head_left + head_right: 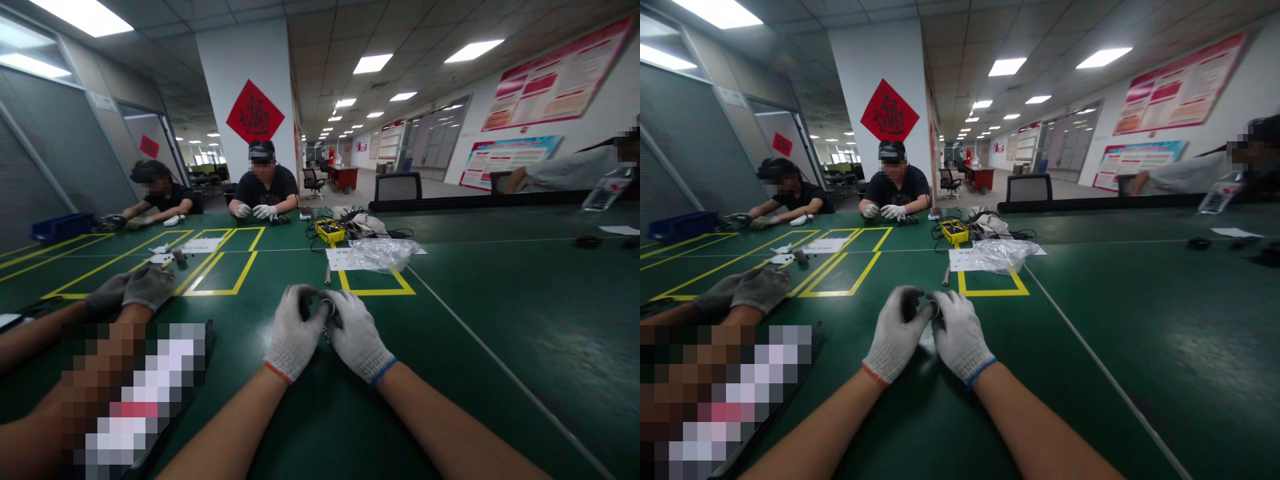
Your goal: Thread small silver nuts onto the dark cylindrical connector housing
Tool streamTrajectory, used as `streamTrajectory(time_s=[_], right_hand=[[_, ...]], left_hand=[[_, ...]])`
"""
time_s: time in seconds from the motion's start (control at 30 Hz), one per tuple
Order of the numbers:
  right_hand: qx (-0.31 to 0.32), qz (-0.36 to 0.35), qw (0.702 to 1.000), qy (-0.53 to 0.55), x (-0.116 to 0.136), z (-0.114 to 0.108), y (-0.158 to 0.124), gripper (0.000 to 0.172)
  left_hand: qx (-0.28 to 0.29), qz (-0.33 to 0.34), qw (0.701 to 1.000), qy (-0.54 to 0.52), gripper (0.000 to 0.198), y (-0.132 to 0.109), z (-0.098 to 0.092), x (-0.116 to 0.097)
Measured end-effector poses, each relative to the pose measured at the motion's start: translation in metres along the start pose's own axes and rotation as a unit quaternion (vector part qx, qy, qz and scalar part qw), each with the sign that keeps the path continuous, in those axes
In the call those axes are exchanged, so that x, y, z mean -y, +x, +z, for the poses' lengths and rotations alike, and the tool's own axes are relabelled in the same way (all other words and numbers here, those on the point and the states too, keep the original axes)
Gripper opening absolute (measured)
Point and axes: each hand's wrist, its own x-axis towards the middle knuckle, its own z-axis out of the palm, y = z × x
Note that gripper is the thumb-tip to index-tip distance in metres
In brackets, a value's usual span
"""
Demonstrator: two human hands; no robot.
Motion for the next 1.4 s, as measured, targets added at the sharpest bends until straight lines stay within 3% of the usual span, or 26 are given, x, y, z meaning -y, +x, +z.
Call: streamTrajectory(time_s=[0.07, 0.2, 0.27, 0.37, 0.63, 0.87, 1.03, 1.4], right_hand=[[-0.041, 0.026, 0.998, 0.029, -0.003, 0.0, 0.001, 0.035], [-0.13, 0.074, 0.984, 0.098, -0.011, 0.001, 0.005, 0.026], [-0.15, 0.085, 0.978, 0.12, -0.014, 0.001, 0.007, 0.023], [-0.158, 0.099, 0.971, 0.149, -0.015, 0.004, 0.007, 0.021], [-0.123, 0.084, 0.975, 0.164, -0.006, 0.003, 0.006, 0.018], [-0.117, 0.087, 0.98, 0.137, 0.002, -0.001, 0.006, 0.018], [-0.111, 0.089, 0.979, 0.144, 0.004, -0.001, 0.006, 0.022], [-0.083, 0.079, 0.98, 0.163, 0.005, -0.001, 0.005, 0.032]], left_hand=[[0.01, 0.009, 0.999, 0.048, 0.028, 0.002, -0.001, 0.008], [0.138, 0.014, 0.973, 0.186, 0.039, 0.006, 0.0, 0.02], [0.194, 0.035, 0.952, 0.233, 0.04, 0.007, 0.001, 0.02], [0.226, 0.051, 0.937, 0.263, 0.034, 0.008, 0.0, 0.017], [0.231, 0.027, 0.943, 0.236, 0.025, 0.01, 0.0, 0.018], [0.152, -0.055, 0.97, 0.18, 0.029, 0.017, -0.007, 0.024], [0.191, -0.055, 0.96, 0.197, 0.024, 0.018, -0.01, 0.02], [0.198, -0.033, 0.956, 0.216, 0.019, 0.017, -0.008, 0.02]])
